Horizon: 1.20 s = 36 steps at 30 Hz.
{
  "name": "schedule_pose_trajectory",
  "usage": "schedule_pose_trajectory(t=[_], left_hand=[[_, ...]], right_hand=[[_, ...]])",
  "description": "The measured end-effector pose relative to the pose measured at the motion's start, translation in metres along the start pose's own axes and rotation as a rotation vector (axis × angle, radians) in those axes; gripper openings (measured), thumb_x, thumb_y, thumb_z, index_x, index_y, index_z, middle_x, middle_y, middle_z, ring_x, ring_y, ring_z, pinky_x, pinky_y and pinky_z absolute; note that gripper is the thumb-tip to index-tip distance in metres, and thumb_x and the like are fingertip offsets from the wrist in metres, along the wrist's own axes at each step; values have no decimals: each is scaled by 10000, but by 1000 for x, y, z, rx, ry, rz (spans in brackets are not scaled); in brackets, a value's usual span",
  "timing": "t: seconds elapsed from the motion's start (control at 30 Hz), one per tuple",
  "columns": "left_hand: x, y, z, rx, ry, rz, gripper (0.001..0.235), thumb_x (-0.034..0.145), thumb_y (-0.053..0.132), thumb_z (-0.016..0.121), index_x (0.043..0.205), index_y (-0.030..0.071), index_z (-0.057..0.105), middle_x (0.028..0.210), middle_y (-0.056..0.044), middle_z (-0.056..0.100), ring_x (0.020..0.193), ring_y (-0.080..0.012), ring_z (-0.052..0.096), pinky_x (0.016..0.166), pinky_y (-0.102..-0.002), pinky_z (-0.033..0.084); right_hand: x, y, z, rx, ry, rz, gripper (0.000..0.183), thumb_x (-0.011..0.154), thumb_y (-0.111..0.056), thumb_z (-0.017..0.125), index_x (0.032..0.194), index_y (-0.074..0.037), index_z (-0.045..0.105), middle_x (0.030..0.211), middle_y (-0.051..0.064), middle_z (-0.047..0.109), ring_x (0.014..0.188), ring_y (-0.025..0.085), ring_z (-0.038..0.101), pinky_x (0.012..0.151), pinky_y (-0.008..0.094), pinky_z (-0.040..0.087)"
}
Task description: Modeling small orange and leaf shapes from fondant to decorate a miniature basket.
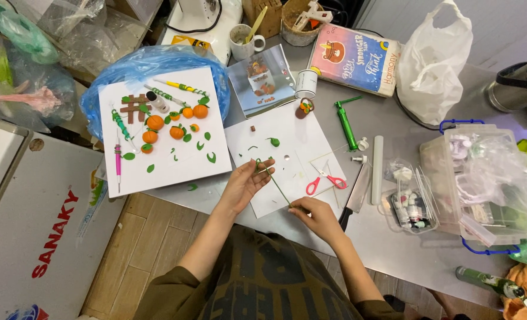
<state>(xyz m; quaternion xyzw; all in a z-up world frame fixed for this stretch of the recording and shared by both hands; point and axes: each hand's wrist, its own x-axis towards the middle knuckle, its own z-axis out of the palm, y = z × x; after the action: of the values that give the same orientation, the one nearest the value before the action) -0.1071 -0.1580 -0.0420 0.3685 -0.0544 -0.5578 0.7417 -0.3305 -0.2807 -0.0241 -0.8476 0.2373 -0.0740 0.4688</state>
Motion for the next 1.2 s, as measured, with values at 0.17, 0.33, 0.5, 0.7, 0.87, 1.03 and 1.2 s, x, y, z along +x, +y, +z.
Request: schedule_pose_trajectory(t=[0.17, 0.33, 0.5, 0.7, 0.87, 1.03, 1.2], left_hand=[[9, -7, -8, -87, 2, 99, 285, 1032, 319, 600, 1061, 45, 671, 1292, -170, 688, 1153, -244, 676, 1017, -378, 541], [13, 2, -5, -40, 76, 217, 258, 1032, 302, 606, 1068, 57, 677, 1296, -173, 680, 1134, -239, 679, 1006, -384, 546], [12, 4, -4, 57, 93, 329, 254, 1043, 263, 596, 1076, 30, 693, 1247, -159, 714, 1085, -228, 695, 985, -372, 556], [0, -1, 3, 965, 70, 543, 198, 968, 185, 702, 1041, 17, 777, 1070, -88, 790, 964, -174, 738, 867, -314, 573], [-8, -24, -6, 1154, -165, 317, 183, 938, 196, 716, 1033, 61, 795, 1009, -49, 794, 923, -138, 738, 836, -298, 569], [-30, -31, -1, 935, -456, 132, 198, 974, 196, 694, 998, 17, 775, 988, -61, 769, 939, -166, 711, 864, -309, 556], [-31, -44, -21, 539, -474, 84, 242, 1015, 248, 663, 1009, 19, 742, 1015, -77, 751, 998, -193, 713, 953, -357, 571]], right_hand=[[-4, -29, 4, -94, -63, -94, 177, 903, -221, 723, 997, -73, 747, 839, 70, 729, 706, 217, 674, 655, 332, 533], [-10, -26, 11, -142, -32, -259, 136, 907, -194, 716, 967, -72, 717, 820, 73, 711, 745, 261, 674, 668, 370, 522], [-18, -38, 2, -173, -34, -342, 137, 885, -184, 741, 931, -59, 709, 758, 84, 666, 703, 277, 641, 637, 393, 497], [-17, -85, -46, -185, -5, -472, 143, 851, -160, 769, 947, -58, 739, 738, 64, 662, 674, 246, 627, 625, 374, 484], [1, -80, -73, -142, 141, -461, 155, 852, -125, 772, 990, -56, 759, 784, 53, 708, 654, 185, 632, 603, 319, 477], [23, -31, -86, 110, 297, -200, 131, 935, -86, 722, 1037, -11, 755, 829, 53, 732, 714, 102, 659, 624, 247, 510], [27, 9, -77, 243, 350, -20, 158, 968, -101, 693, 1073, 1, 752, 840, 54, 732, 760, 87, 661, 669, 230, 514]])
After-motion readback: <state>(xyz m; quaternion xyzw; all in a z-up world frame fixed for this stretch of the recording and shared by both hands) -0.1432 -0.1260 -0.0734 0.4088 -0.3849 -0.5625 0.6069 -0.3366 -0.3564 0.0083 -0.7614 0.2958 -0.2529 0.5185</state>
